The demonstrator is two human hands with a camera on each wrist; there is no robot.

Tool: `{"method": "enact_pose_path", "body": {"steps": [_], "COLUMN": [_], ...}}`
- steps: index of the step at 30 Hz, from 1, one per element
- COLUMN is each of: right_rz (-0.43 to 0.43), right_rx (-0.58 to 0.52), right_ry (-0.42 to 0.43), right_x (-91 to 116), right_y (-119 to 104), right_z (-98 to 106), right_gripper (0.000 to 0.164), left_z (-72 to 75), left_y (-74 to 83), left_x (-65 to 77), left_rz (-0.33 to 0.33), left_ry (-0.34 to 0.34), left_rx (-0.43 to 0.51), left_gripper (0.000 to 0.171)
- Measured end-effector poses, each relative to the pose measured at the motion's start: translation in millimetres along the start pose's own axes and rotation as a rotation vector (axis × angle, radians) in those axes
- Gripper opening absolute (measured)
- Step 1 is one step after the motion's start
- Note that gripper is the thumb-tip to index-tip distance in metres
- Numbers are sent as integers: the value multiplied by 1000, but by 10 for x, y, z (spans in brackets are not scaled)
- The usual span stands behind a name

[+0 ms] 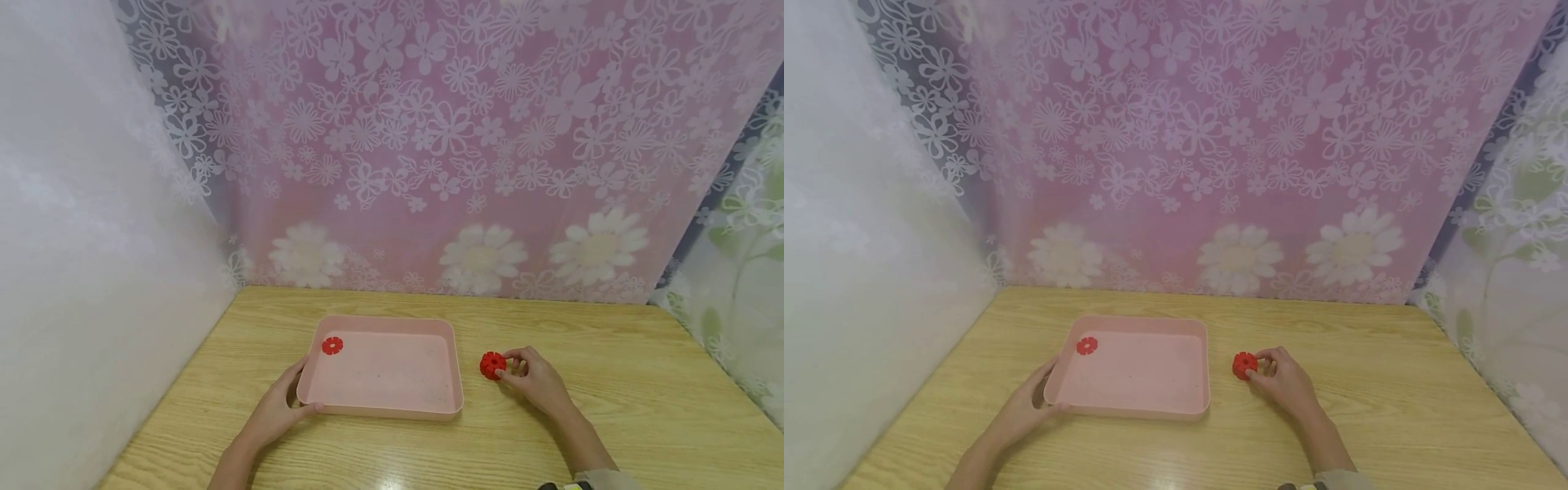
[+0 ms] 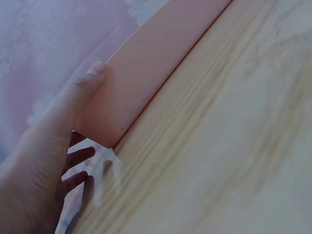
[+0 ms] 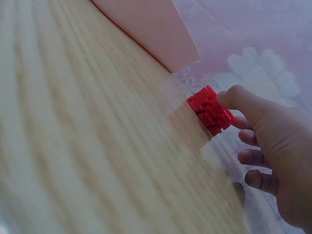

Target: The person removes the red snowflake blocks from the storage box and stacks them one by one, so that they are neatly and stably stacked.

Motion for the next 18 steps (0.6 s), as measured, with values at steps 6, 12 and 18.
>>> {"method": "enact_pose_path", "body": {"steps": [6,12,18], "right_rz": [10,10,-13], "right_rx": [0,-5,-25], "right_ry": [5,6,3], "right_x": [-6,-5,-13], "right_y": [-4,-2,-55], "right_z": [-4,-2,36], "right_gripper": [32,32,31], "left_z": [6,36,27], "left_y": [-24,155,153], "left_x": [-7,27,23], "left_rz": [-22,-1,-3], "left_ry": [1,-10,-11], "left_rx": [-21,-29,-27], "left_gripper": [92,91,90]}}
Point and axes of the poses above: each hand's wrist, its own x-axis away from the middle knuckle, its own z-axis out of the back of the hand, y = z × x, the point moved 3 cm from there along -x, towards the middle knuckle, and after that the axes turned 12 degrees about y, right-handed, at the moved point
